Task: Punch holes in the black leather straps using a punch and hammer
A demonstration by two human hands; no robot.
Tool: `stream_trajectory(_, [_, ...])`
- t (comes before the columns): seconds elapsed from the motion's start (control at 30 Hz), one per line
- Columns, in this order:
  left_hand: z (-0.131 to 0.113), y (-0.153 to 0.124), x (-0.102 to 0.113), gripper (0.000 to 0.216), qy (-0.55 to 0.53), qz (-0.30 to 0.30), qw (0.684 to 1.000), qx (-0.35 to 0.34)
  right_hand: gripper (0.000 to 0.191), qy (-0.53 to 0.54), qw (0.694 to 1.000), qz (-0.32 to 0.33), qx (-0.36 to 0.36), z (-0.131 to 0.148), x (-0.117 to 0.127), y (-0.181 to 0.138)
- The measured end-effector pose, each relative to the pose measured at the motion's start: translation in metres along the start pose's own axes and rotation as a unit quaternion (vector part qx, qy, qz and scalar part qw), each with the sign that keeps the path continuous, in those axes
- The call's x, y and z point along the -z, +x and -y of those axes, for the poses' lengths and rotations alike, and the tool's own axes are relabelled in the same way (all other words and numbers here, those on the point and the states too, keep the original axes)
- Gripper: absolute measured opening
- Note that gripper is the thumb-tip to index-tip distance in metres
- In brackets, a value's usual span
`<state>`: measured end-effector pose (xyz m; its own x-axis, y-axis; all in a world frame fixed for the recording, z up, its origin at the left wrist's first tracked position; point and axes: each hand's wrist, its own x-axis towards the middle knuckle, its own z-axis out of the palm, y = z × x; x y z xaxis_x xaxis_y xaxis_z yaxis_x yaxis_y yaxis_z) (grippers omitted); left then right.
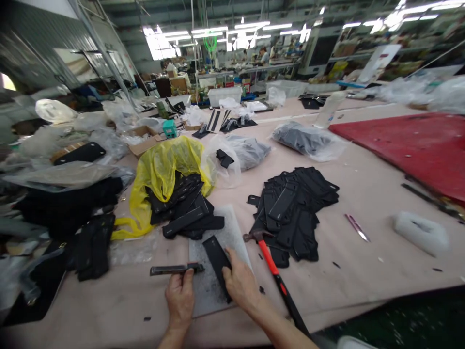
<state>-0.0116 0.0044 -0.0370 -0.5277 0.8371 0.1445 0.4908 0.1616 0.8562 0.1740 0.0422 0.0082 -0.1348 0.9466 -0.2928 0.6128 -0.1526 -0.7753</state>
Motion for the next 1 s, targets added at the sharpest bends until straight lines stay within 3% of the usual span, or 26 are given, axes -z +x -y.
stream_trajectory(0.13, [-0.016, 0.02, -0.006, 0.033, 0.003, 0.024, 0.999, -0.043, 0.056, -0.016, 1.0, 0.003, 0.006, 0.001, -0.005, -0.004])
stream_trajectory(0.37, [-0.046, 0.056, -0.037, 0.025, -0.052, 0.138, 0.981, -0.129, 0.06, -0.049, 0.998, 0.025, -0.019, 0.014, -0.001, -0.016])
stream_trajectory(0.53, [-0.04, 0.061, -0.048, 0.024, -0.05, 0.164, 0.975, -0.144, 0.051, -0.063, 0.997, 0.033, 0.0, 0.01, -0.006, -0.016])
stream_trajectory(0.73, [-0.033, 0.067, -0.042, 0.025, -0.063, 0.162, 0.976, -0.133, 0.057, -0.14, 0.99, 0.035, 0.0, 0.005, -0.018, -0.016])
stream_trajectory(1.0, [-0.031, 0.067, -0.042, 0.024, -0.051, 0.185, 0.969, -0.152, 0.059, -0.163, 0.985, 0.046, 0.013, 0.011, -0.015, -0.013])
